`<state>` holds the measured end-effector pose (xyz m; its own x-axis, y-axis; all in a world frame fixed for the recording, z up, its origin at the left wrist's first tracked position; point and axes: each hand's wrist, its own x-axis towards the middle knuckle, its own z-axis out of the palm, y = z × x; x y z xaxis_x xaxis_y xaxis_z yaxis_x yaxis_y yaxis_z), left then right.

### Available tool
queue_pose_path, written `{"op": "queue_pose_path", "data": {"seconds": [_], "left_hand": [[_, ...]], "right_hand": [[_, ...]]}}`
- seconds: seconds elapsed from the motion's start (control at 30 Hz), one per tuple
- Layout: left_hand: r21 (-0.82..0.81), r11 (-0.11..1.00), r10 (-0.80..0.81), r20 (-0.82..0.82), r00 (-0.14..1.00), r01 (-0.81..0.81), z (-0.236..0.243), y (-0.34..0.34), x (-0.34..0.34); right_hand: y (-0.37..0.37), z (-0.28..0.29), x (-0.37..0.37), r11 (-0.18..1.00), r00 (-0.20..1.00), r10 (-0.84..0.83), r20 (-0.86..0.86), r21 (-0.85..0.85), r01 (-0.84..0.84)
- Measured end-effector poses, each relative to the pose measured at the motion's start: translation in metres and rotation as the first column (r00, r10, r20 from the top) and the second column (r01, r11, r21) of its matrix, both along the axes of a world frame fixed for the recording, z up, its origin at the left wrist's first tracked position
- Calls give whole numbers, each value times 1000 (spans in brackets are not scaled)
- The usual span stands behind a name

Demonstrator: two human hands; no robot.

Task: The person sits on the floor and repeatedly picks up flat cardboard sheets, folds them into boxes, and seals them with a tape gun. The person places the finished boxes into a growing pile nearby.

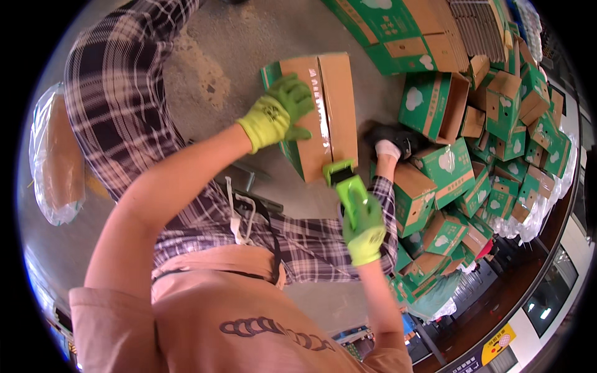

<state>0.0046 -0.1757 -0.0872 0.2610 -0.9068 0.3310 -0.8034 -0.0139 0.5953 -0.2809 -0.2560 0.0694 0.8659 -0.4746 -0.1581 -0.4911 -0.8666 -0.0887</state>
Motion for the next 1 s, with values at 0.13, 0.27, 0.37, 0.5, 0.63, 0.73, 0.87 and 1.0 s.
{"op": "queue_pose_path", "data": {"seconds": [0.13,0.27,0.37,0.5,0.63,0.73,0.87,1.0], "left_hand": [[-40,998,36,-46,998,-38,9,-9,-1],[75,996,46,-3,999,-46,29,1,-9],[463,794,-456,25,889,394,67,11,24],[372,910,-247,139,959,181,65,-13,78],[236,971,53,-57,997,-38,38,0,2],[216,976,-5,-151,989,38,45,-26,-15],[253,968,32,-112,993,-2,46,-21,-12],[261,960,142,-123,982,-106,43,-13,-5]], "right_hand": [[11,-91,-46,994,993,-99,-65,-45,97],[-64,-148,28,961,944,-274,-182,-12,276],[-154,-127,60,944,940,-324,111,-22,328],[-259,-96,158,976,953,-217,209,60,209],[-243,-92,306,777,747,-268,-608,323,541],[-290,-171,265,784,718,-372,-588,215,582],[-237,-70,330,820,398,-27,-917,207,534],[-138,36,237,991,954,14,-299,135,28]]}}
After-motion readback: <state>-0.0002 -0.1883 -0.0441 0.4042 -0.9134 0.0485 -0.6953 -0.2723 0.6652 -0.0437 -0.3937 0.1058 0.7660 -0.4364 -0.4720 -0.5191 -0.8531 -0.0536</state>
